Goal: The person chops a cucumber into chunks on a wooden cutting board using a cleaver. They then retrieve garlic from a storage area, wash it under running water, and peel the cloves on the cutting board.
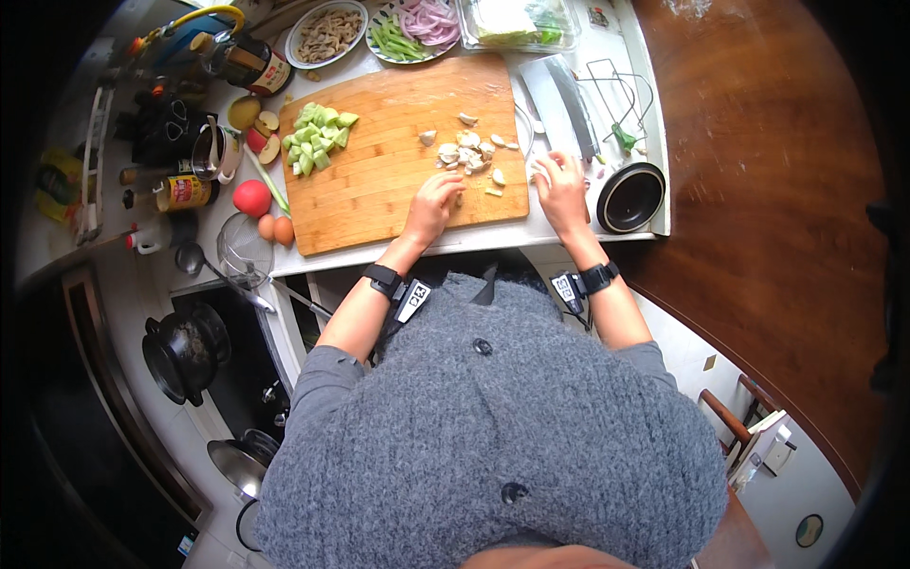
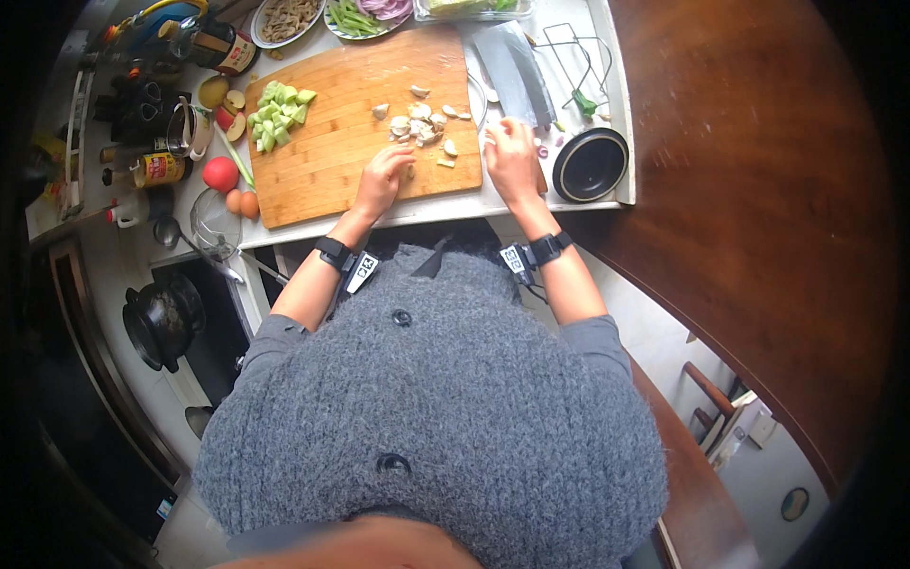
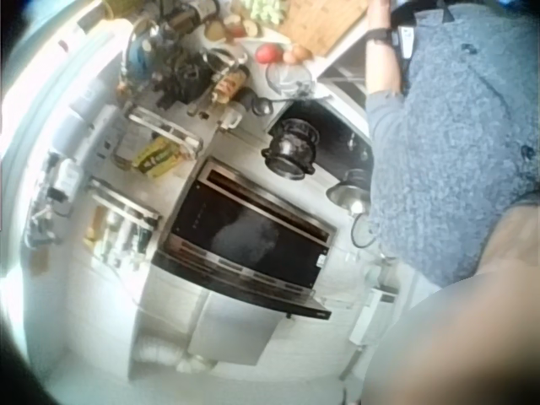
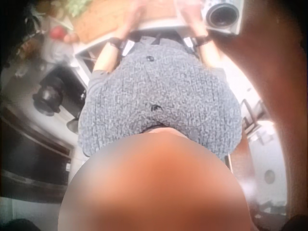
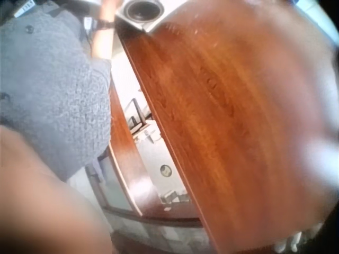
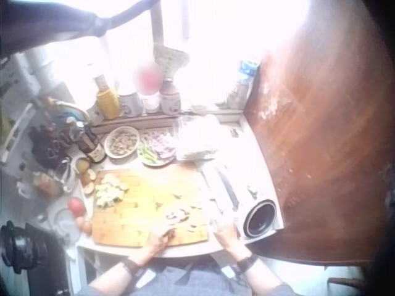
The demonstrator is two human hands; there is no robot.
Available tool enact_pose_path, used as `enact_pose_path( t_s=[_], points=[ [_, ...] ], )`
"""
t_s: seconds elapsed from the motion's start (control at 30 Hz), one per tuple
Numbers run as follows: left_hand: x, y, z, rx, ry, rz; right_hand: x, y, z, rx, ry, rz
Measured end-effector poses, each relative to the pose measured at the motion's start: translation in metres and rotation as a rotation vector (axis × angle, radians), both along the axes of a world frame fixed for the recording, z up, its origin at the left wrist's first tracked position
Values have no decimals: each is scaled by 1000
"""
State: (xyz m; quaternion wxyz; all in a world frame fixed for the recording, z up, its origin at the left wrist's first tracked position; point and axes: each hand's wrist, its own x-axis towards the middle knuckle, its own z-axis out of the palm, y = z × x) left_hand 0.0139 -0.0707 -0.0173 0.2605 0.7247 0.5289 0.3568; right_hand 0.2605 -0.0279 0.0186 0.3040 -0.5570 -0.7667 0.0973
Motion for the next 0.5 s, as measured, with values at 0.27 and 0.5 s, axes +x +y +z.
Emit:
enact_pose_path(
  t_s=[0.27,0.5],
  points=[
    [6,23,9,-28,28,107,-72,43,-14,-256,-95,96],
    [31,51,26,-151,-216,81,-60,33,-4,-791,885,-4]
  ],
)
